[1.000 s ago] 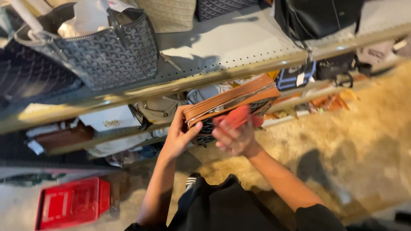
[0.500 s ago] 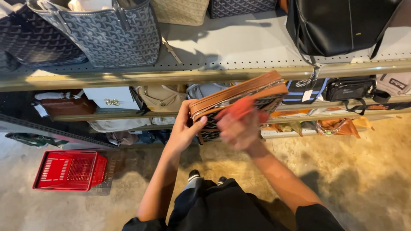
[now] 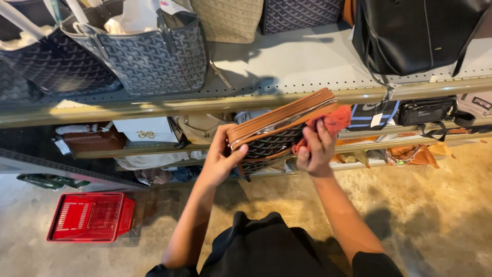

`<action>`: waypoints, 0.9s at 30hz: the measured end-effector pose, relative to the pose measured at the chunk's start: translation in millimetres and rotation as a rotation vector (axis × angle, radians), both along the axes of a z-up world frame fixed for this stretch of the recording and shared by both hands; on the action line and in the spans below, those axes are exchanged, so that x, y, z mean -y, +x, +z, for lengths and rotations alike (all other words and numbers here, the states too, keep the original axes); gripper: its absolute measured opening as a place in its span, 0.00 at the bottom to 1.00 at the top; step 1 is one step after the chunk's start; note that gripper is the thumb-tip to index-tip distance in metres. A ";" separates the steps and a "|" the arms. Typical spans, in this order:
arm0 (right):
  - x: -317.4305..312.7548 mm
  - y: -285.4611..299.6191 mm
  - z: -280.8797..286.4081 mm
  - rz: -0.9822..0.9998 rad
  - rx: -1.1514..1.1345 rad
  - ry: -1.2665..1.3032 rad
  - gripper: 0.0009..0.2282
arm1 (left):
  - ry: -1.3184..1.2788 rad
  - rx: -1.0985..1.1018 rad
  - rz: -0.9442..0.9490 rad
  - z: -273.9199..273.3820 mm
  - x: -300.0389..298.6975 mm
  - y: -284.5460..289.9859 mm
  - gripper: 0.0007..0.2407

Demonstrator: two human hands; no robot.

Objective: Wiping down various designer handbags with a cloth and placing them into a shopping basket.

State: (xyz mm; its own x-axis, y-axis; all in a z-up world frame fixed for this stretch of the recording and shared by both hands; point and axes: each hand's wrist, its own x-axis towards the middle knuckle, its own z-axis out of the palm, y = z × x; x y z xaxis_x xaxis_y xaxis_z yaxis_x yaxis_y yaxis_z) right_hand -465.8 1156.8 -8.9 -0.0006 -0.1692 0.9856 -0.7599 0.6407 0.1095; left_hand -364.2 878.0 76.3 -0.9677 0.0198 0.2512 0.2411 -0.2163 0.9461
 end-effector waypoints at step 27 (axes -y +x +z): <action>15.9 13.6 -67.1 0.286 0.254 0.211 0.32 | 0.009 0.015 -0.038 19.2 -44.0 -32.8 0.20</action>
State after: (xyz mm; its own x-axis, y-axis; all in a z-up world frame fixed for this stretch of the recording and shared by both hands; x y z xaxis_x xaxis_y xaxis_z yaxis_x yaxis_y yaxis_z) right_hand -452.2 1140.9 -76.0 -0.1624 -0.3955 0.9040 -0.9232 0.3844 0.0023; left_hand -397.1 922.0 95.6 -0.9700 0.0547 0.2367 0.2181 -0.2339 0.9475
